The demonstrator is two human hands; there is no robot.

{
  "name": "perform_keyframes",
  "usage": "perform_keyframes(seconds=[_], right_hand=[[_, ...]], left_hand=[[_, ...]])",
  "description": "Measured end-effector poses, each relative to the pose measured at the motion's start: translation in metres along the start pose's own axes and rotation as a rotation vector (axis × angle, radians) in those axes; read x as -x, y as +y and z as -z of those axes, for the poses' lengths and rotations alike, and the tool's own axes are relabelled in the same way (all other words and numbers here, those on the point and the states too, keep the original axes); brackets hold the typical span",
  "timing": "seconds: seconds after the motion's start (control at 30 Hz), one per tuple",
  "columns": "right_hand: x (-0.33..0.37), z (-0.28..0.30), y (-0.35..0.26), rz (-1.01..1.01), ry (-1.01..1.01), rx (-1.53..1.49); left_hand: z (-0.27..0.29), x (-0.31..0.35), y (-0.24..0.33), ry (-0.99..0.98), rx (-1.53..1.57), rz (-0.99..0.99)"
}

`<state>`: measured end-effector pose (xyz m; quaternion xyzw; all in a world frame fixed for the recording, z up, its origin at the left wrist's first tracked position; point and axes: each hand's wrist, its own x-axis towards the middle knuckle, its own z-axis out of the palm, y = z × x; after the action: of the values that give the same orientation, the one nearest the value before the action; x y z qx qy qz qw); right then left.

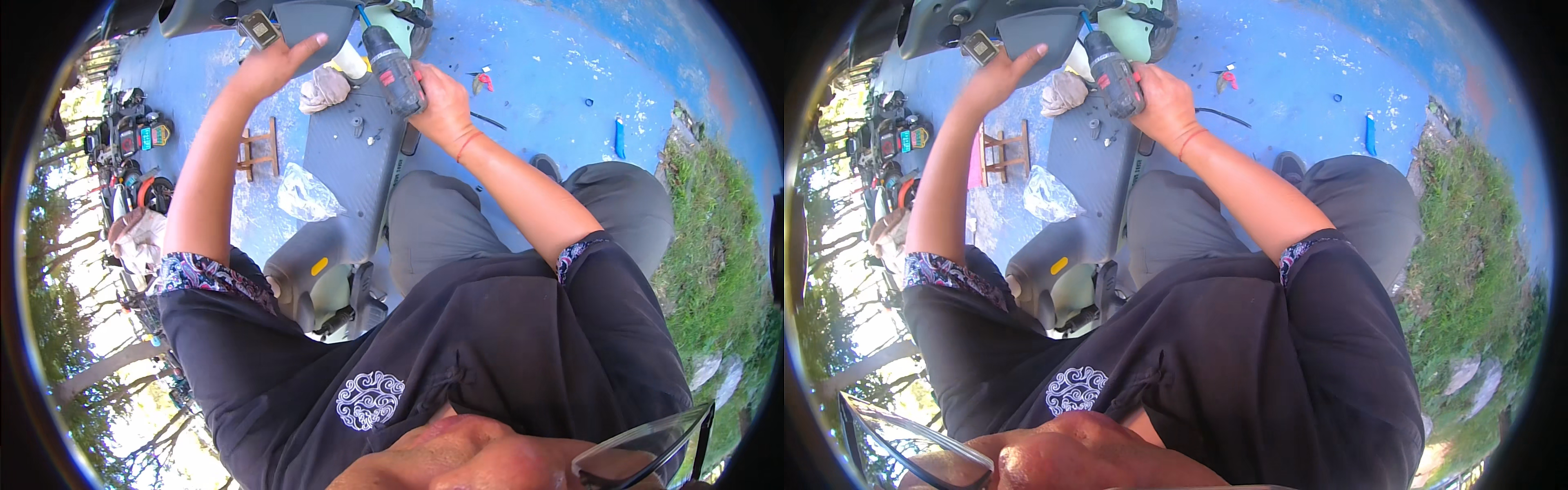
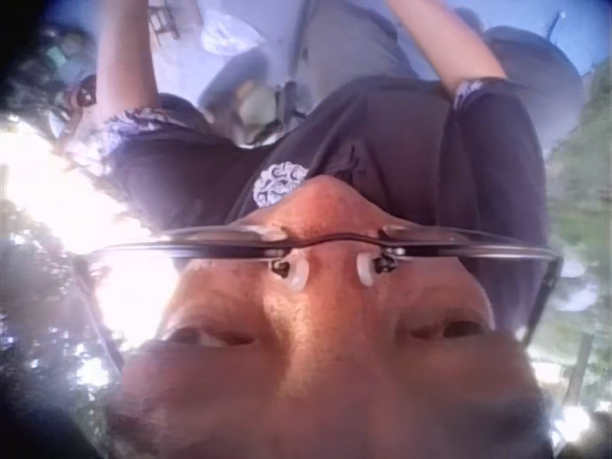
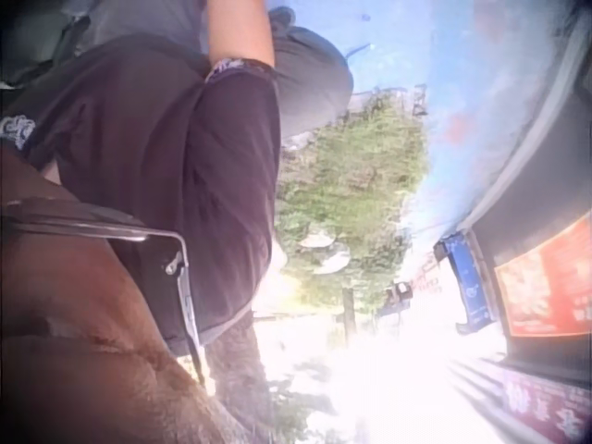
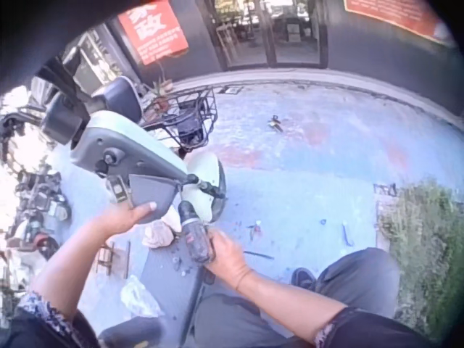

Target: The person uses a cordless drill to fasten screws into the front body panel of a scooter. They align the panel, insert screws, and tighten them in sequence, then wipe the surface with a cloth.

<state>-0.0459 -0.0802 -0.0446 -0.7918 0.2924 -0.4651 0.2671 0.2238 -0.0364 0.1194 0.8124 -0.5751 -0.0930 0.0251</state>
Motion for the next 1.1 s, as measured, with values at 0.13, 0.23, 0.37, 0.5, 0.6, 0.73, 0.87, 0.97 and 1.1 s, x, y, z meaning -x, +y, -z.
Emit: perform_keyframes(seconds=[0.13,0.23,0.37,0.5,0.6,0.73,0.87,0.97,1.1], right_hand=[[0.003,-0.015,0.008,0.001,-0.063,0.019],[0.008,-0.019,0.011,-0.021,-0.08,0.053],[0.013,-0.025,0.021,0.002,-0.038,0.038],[0.016,-0.027,0.023,0.035,-0.03,0.04],[0.02,-0.031,0.027,0.045,-0.034,0.045],[0.024,-0.033,0.034,0.087,0.0,0.055],[0.025,-0.019,0.026,0.086,-0.013,0.034],[0.023,-0.008,0.008,0.039,-0.027,0.019],[0.019,0.003,-0.014,-0.046,-0.079,-0.028]], left_hand=[[0.001,0.022,0.005,-0.035,0.242,-0.125],[-0.008,0.024,0.004,0.043,0.132,-0.282],[-0.015,0.021,0.006,0.118,0.066,-0.408],[-0.012,0.026,0.011,0.09,0.045,-0.355],[-0.021,0.029,0.008,0.195,-0.002,-0.486],[-0.014,0.036,0.018,0.003,0.15,-0.18],[-0.002,0.042,0.021,-0.051,0.59,-0.049],[-0.004,0.044,0.027,-0.042,0.69,-0.005],[-0.007,0.039,0.022,-0.012,0.734,0.079]])
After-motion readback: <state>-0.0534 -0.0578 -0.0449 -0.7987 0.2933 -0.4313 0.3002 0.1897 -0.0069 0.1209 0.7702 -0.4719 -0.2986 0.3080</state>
